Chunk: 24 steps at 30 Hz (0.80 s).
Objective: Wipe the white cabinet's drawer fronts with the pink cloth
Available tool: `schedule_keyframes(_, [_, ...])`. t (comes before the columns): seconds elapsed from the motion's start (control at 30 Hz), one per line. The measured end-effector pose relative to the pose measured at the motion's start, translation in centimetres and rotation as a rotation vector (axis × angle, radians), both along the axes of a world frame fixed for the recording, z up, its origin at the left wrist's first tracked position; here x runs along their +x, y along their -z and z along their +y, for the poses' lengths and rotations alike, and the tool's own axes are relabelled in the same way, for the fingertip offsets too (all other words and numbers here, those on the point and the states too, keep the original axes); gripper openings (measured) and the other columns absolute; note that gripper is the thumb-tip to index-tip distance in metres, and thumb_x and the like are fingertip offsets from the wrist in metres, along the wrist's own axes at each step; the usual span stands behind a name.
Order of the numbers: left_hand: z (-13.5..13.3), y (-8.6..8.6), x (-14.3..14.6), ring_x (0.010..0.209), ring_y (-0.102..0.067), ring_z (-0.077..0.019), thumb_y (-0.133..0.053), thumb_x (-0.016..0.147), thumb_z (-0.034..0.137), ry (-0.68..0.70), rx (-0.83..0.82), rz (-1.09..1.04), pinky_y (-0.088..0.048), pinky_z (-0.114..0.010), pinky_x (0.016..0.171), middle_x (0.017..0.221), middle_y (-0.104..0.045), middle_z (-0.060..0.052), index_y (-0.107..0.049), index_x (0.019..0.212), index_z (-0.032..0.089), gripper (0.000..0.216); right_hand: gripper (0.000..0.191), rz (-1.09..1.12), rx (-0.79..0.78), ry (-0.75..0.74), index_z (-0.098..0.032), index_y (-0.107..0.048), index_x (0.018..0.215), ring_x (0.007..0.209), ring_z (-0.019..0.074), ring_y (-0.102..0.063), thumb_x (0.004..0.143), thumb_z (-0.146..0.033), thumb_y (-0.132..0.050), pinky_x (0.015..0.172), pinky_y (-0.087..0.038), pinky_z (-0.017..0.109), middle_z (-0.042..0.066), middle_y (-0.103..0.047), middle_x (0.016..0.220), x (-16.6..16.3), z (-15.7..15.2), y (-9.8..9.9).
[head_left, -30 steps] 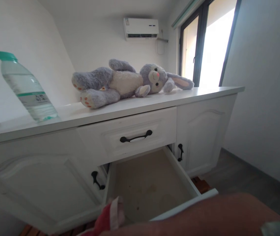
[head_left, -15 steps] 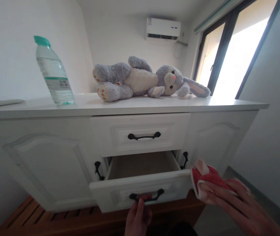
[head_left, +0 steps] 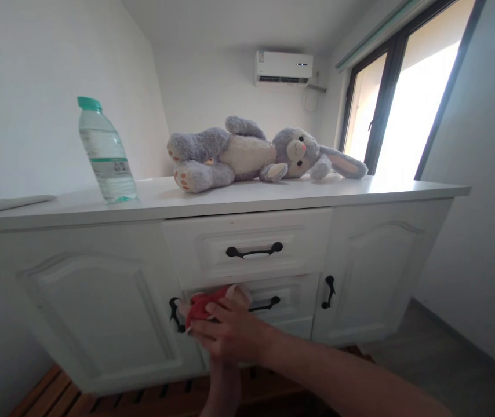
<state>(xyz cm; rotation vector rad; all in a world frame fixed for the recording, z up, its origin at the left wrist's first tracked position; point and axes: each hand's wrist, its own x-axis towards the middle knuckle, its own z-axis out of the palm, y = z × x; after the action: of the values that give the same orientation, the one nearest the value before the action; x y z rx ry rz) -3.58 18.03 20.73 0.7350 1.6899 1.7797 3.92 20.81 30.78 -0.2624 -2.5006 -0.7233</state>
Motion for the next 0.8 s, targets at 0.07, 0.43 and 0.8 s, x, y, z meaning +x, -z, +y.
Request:
schedule_keyframes(0.07, [-0.8, -0.6, -2.1, 0.107, -0.071, -0.0235, -0.04, 0.089, 0.035, -0.133, -0.003, -0.077, -0.057, -0.04, 0.092, 0.117, -0.074, -0.017, -0.065, 0.117, 0.012, 0.044, 0.031, -0.058, -0.006, -0.03, -0.018, -0.069, 0.102, 0.107, 0.0226, -0.054, 0.102, -0.021, -0.038, 0.082, -0.047, 0.037, 0.002, -0.068, 0.113, -2.9, 2.3, 1.4])
schedule_keyframes(0.43, [0.2, -2.0, 2.9, 0.143, -0.047, -0.0294, -0.046, 0.091, 0.036, 0.208, 0.034, 0.367, -0.031, -0.047, 0.123, 0.152, -0.052, -0.02, -0.052, 0.141, 0.006, 0.058, 0.019, 0.118, 0.047, 0.118, -0.013, -0.069, 0.105, 0.11, 0.0253, -0.054, 0.098, -0.02, -0.053, 0.09, -0.045, 0.042, 0.009, -0.069, 0.11, 6.1, 5.1, 4.4])
schedule_keyframes(0.8, [1.5, -0.2, 15.7, 0.149, -0.037, -0.026, -0.047, 0.084, 0.015, 0.759, 0.125, 0.503, -0.029, -0.044, 0.126, 0.159, -0.043, -0.017, -0.042, 0.147, 0.005, 0.064, 0.025, 0.281, 0.076, 0.385, -0.015, -0.072, 0.111, 0.119, 0.0296, -0.053, 0.094, -0.012, -0.054, 0.1, -0.044, 0.055, 0.009, -0.074, 0.113, 22.7, 3.7, 7.6])
